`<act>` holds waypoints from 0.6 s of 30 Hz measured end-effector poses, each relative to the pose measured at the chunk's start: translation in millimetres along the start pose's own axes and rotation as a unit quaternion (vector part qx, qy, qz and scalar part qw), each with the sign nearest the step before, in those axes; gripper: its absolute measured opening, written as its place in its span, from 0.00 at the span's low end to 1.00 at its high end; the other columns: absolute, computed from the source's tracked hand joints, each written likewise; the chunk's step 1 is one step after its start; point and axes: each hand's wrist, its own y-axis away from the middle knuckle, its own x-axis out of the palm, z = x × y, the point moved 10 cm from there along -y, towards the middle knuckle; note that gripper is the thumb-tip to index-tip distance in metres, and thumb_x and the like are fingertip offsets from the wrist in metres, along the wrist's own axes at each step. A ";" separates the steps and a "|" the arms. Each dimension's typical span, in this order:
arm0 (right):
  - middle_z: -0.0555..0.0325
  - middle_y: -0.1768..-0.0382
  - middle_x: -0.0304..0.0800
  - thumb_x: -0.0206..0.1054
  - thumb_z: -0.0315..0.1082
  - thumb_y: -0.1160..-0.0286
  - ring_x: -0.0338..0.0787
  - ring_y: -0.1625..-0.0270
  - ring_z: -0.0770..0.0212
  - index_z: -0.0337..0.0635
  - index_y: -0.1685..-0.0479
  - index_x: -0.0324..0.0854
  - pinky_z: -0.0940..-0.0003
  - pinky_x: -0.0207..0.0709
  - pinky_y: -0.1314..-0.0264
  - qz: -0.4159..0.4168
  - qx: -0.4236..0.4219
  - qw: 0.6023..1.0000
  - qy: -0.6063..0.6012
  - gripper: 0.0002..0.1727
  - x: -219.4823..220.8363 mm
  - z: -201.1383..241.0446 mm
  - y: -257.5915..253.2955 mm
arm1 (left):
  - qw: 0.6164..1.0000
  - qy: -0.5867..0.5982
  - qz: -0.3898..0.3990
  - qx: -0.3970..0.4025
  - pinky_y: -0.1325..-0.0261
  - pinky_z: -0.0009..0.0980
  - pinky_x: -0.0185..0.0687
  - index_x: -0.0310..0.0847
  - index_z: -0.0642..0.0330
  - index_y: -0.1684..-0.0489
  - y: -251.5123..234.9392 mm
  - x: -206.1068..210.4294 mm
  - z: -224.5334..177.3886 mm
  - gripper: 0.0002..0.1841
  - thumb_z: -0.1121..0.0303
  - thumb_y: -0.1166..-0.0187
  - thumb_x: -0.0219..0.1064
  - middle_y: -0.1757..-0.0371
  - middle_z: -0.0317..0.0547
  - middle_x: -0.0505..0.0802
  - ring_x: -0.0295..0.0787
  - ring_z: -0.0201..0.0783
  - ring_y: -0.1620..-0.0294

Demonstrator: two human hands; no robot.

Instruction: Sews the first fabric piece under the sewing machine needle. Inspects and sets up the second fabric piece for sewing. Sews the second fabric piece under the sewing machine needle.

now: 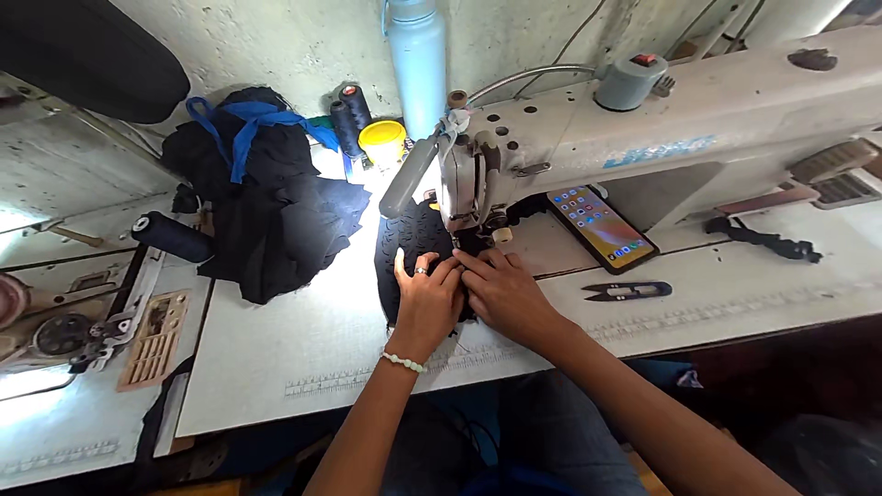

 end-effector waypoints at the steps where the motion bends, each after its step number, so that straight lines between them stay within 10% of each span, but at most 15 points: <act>1: 0.50 0.28 0.88 0.65 0.30 0.27 0.89 0.39 0.41 0.39 0.58 0.89 0.46 0.78 0.49 0.011 -0.007 1.000 0.004 0.09 1.2 0.0 -1.1 | 1.000 0.003 -0.001 -0.003 0.25 0.79 0.51 0.94 0.52 0.52 1.1 0.2 0.7 0.12 0.63 0.23 0.65 0.40 0.35 0.96 0.87 0.53 0.30; 18: 0.43 0.33 0.90 0.70 0.26 0.33 0.92 0.45 0.39 0.39 0.55 0.89 0.47 0.80 0.55 -0.033 -0.007 0.997 0.073 0.09 2.8 3.1 11.6 | 0.999 -0.041 0.001 0.012 0.26 0.82 0.50 0.94 0.47 0.54 -3.5 -1.0 -0.5 0.11 0.63 0.20 0.63 0.37 0.36 0.95 0.86 0.58 0.29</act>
